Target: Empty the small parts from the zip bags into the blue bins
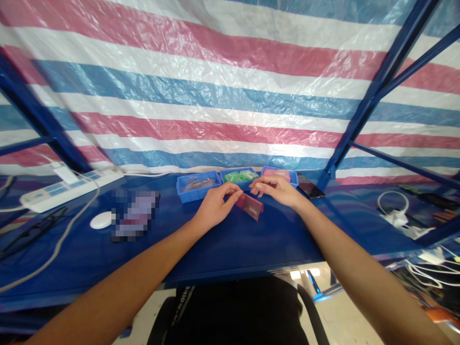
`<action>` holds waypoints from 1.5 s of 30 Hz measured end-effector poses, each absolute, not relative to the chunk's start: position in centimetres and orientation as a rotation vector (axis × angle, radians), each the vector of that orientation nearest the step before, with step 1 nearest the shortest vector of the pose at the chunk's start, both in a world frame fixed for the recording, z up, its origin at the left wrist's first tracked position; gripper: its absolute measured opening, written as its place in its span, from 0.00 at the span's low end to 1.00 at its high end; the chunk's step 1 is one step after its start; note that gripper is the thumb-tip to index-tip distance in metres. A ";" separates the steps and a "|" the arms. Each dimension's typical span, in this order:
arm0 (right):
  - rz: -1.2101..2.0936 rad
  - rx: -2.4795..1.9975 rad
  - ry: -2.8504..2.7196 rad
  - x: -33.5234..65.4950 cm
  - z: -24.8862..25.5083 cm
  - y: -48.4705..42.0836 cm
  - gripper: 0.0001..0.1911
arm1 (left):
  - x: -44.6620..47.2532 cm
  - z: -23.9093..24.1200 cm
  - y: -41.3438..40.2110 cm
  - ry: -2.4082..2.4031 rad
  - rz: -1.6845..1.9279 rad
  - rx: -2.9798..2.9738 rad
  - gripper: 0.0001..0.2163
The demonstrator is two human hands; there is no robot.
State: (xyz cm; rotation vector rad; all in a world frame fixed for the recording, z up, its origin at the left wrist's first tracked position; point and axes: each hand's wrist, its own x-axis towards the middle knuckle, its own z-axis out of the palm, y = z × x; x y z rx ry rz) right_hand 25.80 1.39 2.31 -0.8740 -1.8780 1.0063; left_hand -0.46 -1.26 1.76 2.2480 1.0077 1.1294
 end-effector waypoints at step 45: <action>1.222 -0.840 -1.695 25.0 1.2 2.2 0.23 | -1.0 -0.1 0.6 1.081 1.131 2.127 0.16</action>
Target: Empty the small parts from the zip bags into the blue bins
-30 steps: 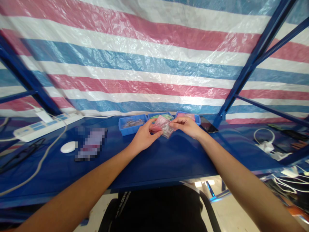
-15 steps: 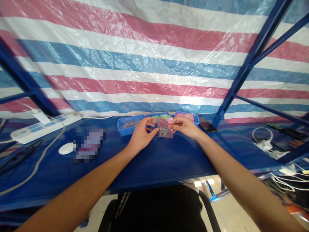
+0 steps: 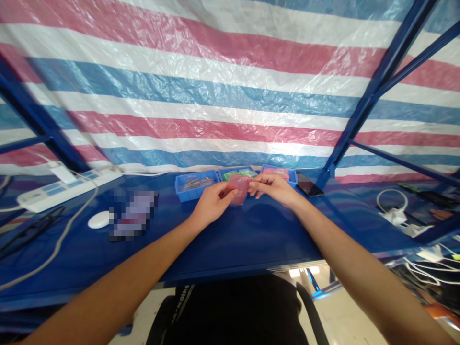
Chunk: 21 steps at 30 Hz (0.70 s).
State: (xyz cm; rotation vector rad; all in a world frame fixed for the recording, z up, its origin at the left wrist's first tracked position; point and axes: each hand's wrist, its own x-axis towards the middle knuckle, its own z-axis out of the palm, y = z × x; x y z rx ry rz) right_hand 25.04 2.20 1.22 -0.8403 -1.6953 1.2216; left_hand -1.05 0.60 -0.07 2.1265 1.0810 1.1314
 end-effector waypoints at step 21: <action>1.179 -0.832 -1.543 25.2 0.5 3.2 0.20 | -0.8 0.3 0.5 0.973 1.290 2.019 0.15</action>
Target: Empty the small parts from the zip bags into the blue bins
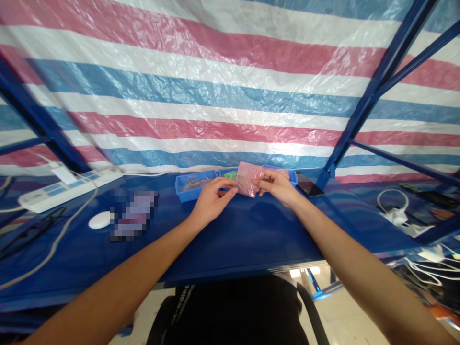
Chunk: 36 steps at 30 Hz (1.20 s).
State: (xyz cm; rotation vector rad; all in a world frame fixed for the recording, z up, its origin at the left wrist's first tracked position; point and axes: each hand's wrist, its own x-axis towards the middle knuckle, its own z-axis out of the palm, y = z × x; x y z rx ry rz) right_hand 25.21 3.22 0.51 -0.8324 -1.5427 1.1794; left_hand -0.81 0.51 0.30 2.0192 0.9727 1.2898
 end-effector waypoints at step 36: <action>1.264 -0.839 -1.596 25.6 0.5 2.9 0.17 | -0.6 -0.8 0.8 0.816 0.937 1.865 0.25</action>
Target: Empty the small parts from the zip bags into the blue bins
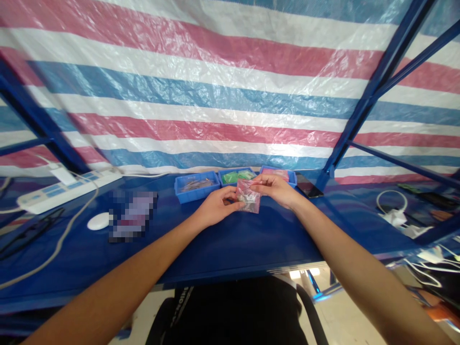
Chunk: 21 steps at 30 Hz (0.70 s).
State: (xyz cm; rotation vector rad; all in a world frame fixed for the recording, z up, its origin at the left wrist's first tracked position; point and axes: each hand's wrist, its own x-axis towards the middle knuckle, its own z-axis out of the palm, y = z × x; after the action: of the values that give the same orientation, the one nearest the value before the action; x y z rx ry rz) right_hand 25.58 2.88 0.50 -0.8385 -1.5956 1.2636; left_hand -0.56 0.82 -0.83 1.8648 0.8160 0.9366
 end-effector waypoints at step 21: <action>-0.162 -1.227 -1.424 32.5 1.9 6.1 0.14 | -0.9 -0.4 0.8 1.002 1.075 2.003 0.19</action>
State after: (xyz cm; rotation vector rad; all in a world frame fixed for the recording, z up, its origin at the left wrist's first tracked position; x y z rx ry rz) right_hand 32.49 6.07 1.87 -1.2266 -1.4243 -0.1619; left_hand -0.89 0.82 -0.38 2.0026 1.0018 1.0753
